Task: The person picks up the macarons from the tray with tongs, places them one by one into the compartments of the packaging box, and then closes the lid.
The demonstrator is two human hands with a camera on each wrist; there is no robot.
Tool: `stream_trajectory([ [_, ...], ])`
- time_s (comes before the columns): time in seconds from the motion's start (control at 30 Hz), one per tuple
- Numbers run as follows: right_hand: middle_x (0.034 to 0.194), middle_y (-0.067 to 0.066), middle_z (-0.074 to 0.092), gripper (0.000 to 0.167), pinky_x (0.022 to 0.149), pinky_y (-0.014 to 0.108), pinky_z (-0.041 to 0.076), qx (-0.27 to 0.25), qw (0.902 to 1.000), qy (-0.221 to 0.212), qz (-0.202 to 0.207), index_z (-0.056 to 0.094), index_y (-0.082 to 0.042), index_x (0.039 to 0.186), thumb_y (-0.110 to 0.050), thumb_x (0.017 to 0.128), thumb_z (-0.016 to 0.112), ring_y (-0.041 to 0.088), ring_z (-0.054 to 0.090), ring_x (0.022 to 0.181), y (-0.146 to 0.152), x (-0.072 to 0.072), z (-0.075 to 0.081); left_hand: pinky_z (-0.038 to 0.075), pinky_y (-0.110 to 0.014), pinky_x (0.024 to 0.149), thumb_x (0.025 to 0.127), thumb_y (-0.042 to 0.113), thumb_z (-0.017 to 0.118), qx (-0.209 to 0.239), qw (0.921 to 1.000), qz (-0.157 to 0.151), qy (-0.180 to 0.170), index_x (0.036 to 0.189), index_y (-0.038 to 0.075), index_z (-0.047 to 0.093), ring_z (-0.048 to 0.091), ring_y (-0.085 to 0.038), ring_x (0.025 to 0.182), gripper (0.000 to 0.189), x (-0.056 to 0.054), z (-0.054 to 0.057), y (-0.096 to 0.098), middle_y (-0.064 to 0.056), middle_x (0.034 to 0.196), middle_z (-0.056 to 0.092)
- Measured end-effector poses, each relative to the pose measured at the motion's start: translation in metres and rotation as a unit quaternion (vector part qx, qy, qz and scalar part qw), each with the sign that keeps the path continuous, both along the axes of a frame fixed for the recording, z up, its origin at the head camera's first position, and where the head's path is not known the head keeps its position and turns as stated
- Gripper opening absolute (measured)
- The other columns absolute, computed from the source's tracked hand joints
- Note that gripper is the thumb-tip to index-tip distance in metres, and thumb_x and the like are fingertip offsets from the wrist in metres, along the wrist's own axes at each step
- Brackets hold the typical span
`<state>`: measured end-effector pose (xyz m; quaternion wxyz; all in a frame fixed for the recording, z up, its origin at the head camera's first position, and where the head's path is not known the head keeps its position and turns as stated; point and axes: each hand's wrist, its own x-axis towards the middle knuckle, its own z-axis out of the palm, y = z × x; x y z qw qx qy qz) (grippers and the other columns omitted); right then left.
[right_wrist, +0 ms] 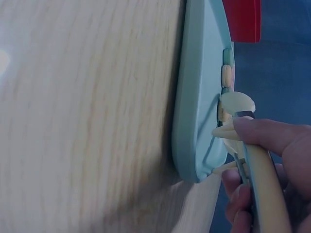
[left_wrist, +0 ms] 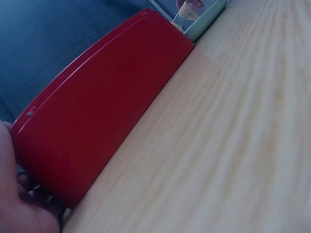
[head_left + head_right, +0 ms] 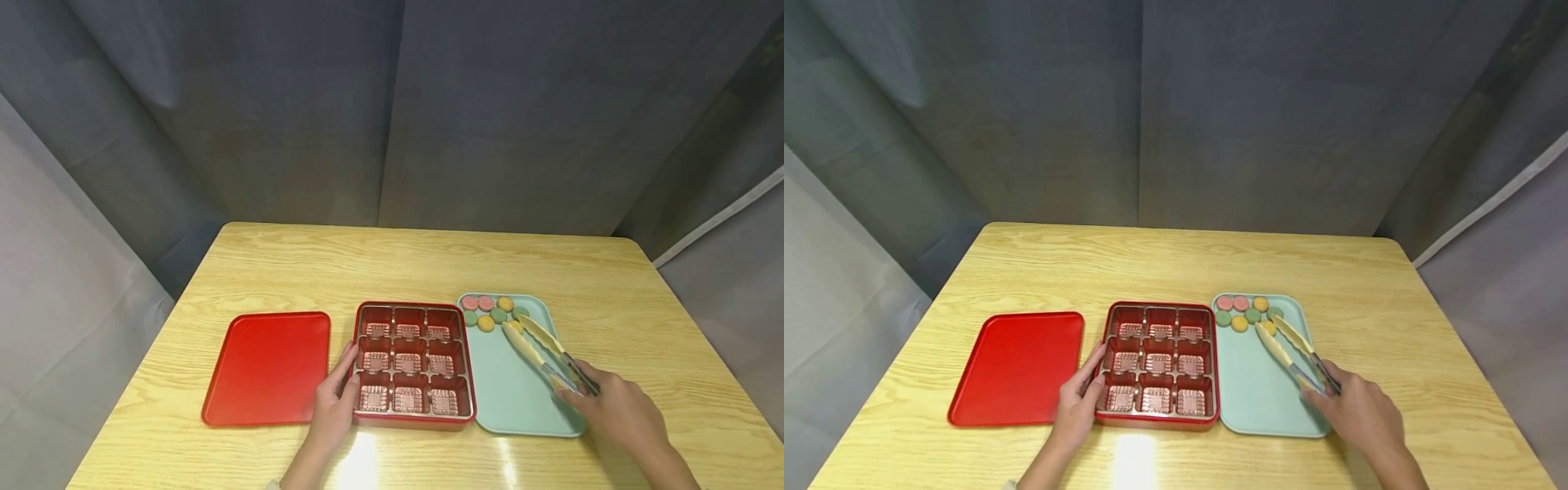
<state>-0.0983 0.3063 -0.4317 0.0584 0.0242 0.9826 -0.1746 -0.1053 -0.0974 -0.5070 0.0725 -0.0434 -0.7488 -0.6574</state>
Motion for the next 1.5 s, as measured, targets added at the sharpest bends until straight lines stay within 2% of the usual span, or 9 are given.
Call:
stream_trajectory([
  [0.23, 0.114, 0.036, 0.057, 0.085, 0.040, 0.028, 0.030, -0.004, 1.0000, -0.006, 0.004, 0.048, 0.003, 0.134, -0.060, 0.079, 0.063, 0.017, 0.044, 0.054, -0.005, -0.001, 0.000, 0.019, -0.015, 0.109, 0.095, 0.003, 0.047, -0.004, 1.0000, -0.001, 0.003, 0.141, 0.011, 0.043, 0.025, -0.026, 0.141, 0.047, 0.000, 0.001, -0.001, -0.010, 0.152, 0.030],
  [0.4, 0.105, 0.030, 0.062, 0.083, 0.040, 0.028, 0.029, -0.008, 1.0000, -0.006, 0.001, 0.048, 0.001, 0.134, -0.060, 0.079, 0.063, 0.016, 0.036, 0.050, -0.005, -0.002, 0.000, 0.019, -0.014, 0.109, 0.095, 0.003, 0.047, -0.002, 1.0000, -0.002, 0.002, 0.142, 0.012, 0.043, 0.025, -0.025, 0.141, 0.047, 0.000, 0.001, -0.001, -0.009, 0.152, 0.030],
  [0.63, 0.110, 0.034, 0.060, 0.087, 0.041, 0.028, 0.028, -0.001, 1.0000, -0.005, 0.005, 0.047, 0.003, 0.135, -0.064, 0.080, 0.059, 0.018, 0.044, 0.057, -0.002, -0.001, 0.005, 0.019, -0.016, 0.110, 0.095, 0.004, 0.047, 0.003, 1.0000, -0.002, -0.007, 0.142, 0.013, 0.043, 0.024, -0.025, 0.141, 0.047, 0.000, 0.002, -0.001, -0.008, 0.153, 0.030],
  [0.8, 0.102, 0.027, 0.063, 0.083, 0.042, 0.028, 0.030, -0.006, 0.9999, 0.001, 0.010, 0.047, 0.001, 0.135, -0.060, 0.081, 0.060, 0.017, 0.043, 0.056, -0.006, 0.000, 0.010, 0.019, -0.017, 0.110, 0.095, 0.003, 0.047, 0.002, 1.0000, -0.004, -0.006, 0.142, 0.012, 0.042, 0.024, -0.027, 0.141, 0.048, 0.000, 0.000, 0.000, -0.009, 0.153, 0.029],
  [0.9, 0.088, 0.018, 0.064, 0.080, 0.042, 0.028, 0.030, -0.013, 0.9998, 0.007, 0.013, 0.049, 0.000, 0.135, -0.057, 0.081, 0.062, 0.017, 0.041, 0.054, -0.012, 0.000, 0.016, 0.019, -0.016, 0.110, 0.095, 0.003, 0.047, -0.002, 1.0000, -0.005, 0.001, 0.142, 0.012, 0.042, 0.024, -0.027, 0.141, 0.048, 0.000, -0.001, 0.000, -0.010, 0.153, 0.029],
  [1.0, 0.070, 0.007, 0.057, 0.078, 0.042, 0.028, 0.029, -0.015, 0.9996, 0.019, 0.015, 0.050, -0.002, 0.135, -0.056, 0.081, 0.064, 0.015, 0.037, 0.051, -0.022, -0.001, 0.021, 0.019, -0.016, 0.110, 0.095, 0.003, 0.047, -0.001, 0.9999, -0.006, 0.008, 0.142, 0.011, 0.042, 0.025, -0.028, 0.141, 0.048, 0.000, -0.002, 0.000, -0.011, 0.153, 0.029],
  [1.07, 0.064, 0.002, 0.049, 0.077, 0.042, 0.027, 0.028, -0.015, 0.9993, 0.030, 0.014, 0.051, -0.004, 0.134, -0.057, 0.080, 0.065, 0.014, 0.034, 0.051, -0.029, -0.001, 0.025, 0.020, -0.015, 0.109, 0.095, 0.002, 0.047, 0.003, 0.9999, -0.009, 0.011, 0.142, 0.010, 0.042, 0.025, -0.028, 0.141, 0.048, 0.000, -0.002, 0.000, -0.011, 0.153, 0.029],
  [1.27, 0.060, -0.001, 0.041, 0.076, 0.041, 0.026, 0.027, -0.029, 0.9979, 0.054, 0.022, 0.055, -0.008, 0.133, -0.056, 0.076, 0.068, 0.012, 0.030, 0.050, -0.049, -0.005, 0.030, 0.019, -0.014, 0.109, 0.095, 0.002, 0.047, 0.001, 0.9999, -0.007, 0.014, 0.142, 0.011, 0.043, 0.025, -0.027, 0.141, 0.048, 0.000, -0.002, 0.000, -0.011, 0.152, 0.030],
  [1.5, 0.061, -0.001, 0.046, 0.072, 0.043, 0.025, 0.026, -0.040, 0.9964, 0.061, 0.042, 0.059, -0.010, 0.129, -0.052, 0.073, 0.074, 0.013, 0.033, 0.053, -0.070, -0.009, 0.029, 0.019, -0.019, 0.111, 0.095, 0.002, 0.047, -0.006, 0.9999, -0.007, 0.007, 0.142, 0.011, 0.042, 0.024, -0.027, 0.141, 0.048, 0.000, -0.001, 0.000, -0.011, 0.153, 0.029],
])
